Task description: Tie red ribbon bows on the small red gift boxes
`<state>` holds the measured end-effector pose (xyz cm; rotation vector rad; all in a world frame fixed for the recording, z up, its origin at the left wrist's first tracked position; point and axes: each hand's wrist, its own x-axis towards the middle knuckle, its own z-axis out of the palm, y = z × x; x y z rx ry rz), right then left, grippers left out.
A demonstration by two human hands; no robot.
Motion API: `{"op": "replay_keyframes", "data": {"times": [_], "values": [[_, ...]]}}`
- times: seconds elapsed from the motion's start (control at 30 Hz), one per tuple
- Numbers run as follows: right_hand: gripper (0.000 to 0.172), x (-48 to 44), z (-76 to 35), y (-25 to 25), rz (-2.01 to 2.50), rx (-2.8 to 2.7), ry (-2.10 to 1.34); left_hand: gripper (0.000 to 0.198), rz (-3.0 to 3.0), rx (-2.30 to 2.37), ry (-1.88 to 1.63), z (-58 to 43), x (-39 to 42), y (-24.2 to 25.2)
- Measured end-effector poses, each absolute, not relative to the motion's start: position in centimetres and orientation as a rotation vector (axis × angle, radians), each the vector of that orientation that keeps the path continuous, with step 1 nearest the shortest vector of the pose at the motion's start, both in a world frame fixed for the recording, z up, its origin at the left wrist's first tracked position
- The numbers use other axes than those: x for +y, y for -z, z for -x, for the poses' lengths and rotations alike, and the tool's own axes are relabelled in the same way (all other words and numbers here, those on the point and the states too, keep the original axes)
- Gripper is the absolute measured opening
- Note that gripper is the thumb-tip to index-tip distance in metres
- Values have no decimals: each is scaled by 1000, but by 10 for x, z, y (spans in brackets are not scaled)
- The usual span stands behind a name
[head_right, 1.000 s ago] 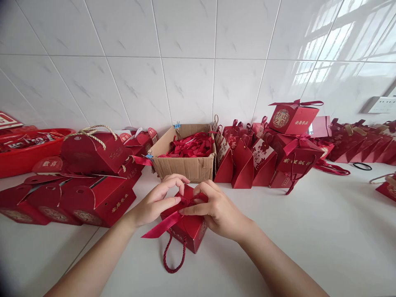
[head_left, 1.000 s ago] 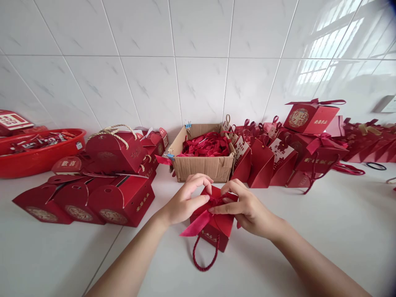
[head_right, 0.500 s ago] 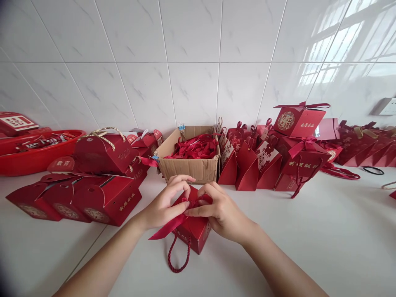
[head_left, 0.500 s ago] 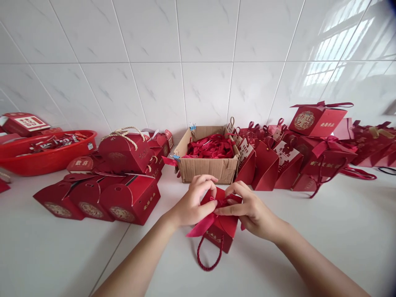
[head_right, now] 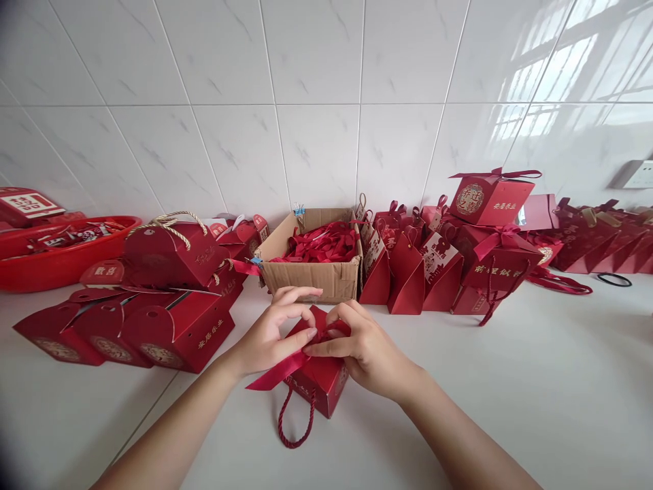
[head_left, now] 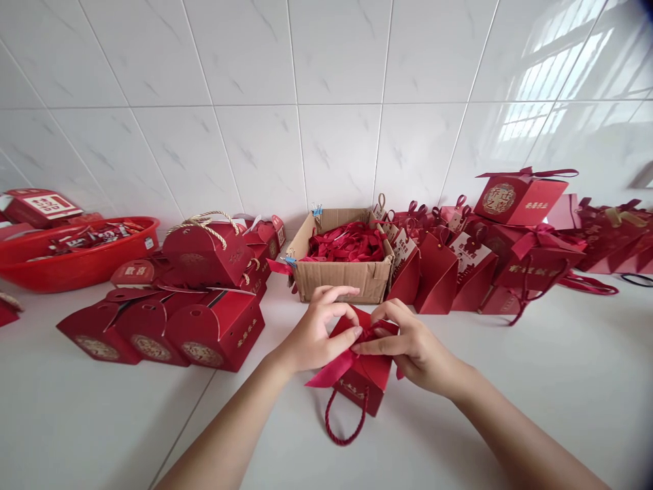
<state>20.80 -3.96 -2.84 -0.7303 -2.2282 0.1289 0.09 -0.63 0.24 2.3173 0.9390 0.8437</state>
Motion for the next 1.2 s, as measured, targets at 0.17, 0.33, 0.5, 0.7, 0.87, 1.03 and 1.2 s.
{"op": "replay_keyframes", "data": {"times": [0.17,0.33,0.5,0.7,0.87,1.03,1.2], "values": [[39,-40,-206,27,707,-2207,-138,17,-2236,848,-772,0,-7,-6],[41,-40,-205,27,691,-2173,-193,17,-2224,786,-758,-1,-7,-7],[42,-41,-206,26,686,-2177,-217,22,-2166,751,-772,0,-5,-4],[48,-41,-206,27,672,-2177,-250,24,-2168,753,-789,-1,-4,2],[49,-41,-205,27,675,-2169,-242,25,-2142,750,-794,-3,-4,4],[46,-40,-206,29,666,-2159,-262,27,-2093,715,-781,-3,-5,3],[43,-41,-207,28,662,-2164,-282,29,-2056,739,-781,-3,-7,1]]}}
